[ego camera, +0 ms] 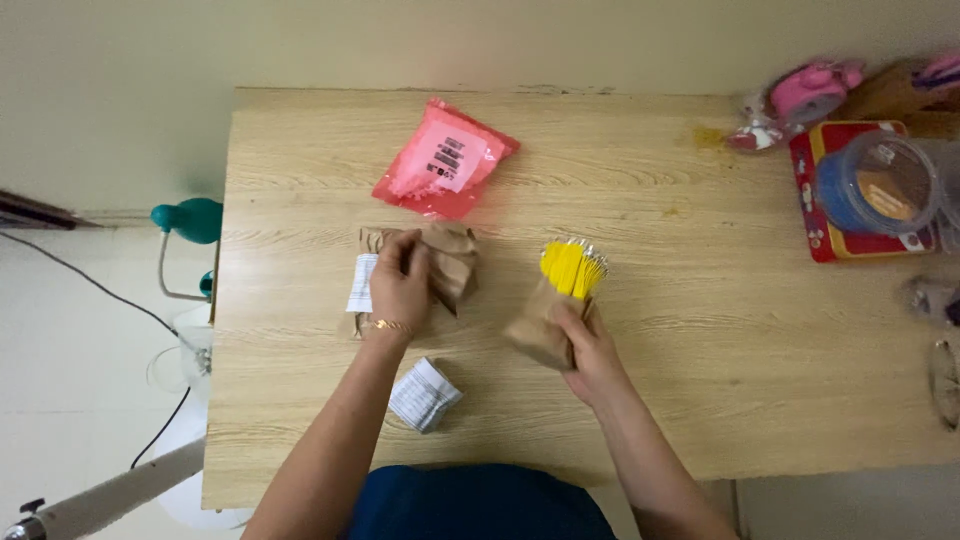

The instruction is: The person places bundles of wires into a plastic bag, seals the bag, and then unwraps several components from brown paper and white padding material.

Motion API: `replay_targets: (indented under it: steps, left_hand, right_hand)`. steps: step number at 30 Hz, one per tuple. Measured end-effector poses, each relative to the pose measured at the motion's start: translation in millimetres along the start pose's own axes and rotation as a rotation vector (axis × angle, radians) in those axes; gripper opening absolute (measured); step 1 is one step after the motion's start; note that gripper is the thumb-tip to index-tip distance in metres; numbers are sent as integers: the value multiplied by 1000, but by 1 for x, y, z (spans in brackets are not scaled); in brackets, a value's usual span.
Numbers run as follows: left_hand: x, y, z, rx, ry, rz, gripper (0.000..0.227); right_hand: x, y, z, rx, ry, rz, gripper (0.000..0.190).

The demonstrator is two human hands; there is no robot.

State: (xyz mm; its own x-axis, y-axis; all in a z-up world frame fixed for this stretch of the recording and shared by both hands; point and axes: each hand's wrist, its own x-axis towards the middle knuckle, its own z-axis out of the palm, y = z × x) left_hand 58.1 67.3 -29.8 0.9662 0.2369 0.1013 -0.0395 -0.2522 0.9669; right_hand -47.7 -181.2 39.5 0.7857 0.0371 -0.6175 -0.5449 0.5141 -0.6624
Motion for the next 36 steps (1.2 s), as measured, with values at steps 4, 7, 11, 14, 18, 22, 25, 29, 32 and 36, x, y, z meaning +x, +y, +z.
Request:
replay_targets:
  steps: [4,7,11,14,18,22,25,29,32,36]
  left_hand:
    - [-26,86,-5,483,-60,542,55]
    - [-53,22,16,-178,-520,-229,55]
    - [-48,89,7,286,-399,204,83]
    - [-33,174,-6,616,-396,981,108]
    - [-19,222,-1,812,-1099,737,137]
    - [-10,158,0,148,-1551,-57,161]
    - [-17,185,0,360,-1471,-220,110]
    - [-55,89,4,-41,-1187,-150,114]
    - [-69,82,5,-294,-1042,-428,112]
    - [-73,56,6,-536,-1044,-420,112]
  right_hand:
    - [43,38,-44,156,56,-231,71]
    - [30,23,-36,148,72,-113,71]
    - [6,-15,-18,48,17,30,77]
    - [-22,-72,13,-420,-216,-162,82]
    - [-72,-155,102,-1369,-334,224,77]
    - [-85,-161,123,-1805,-552,362,79]
    - [-72,-144,91,-1998,-659,-124,65]
    - [-78,-131,52,-1699,-116,-1055,48]
    - [-75,-90,34,-1291,115,-958,21]
    - [-65,-56,35,-1101,167,-647,12]
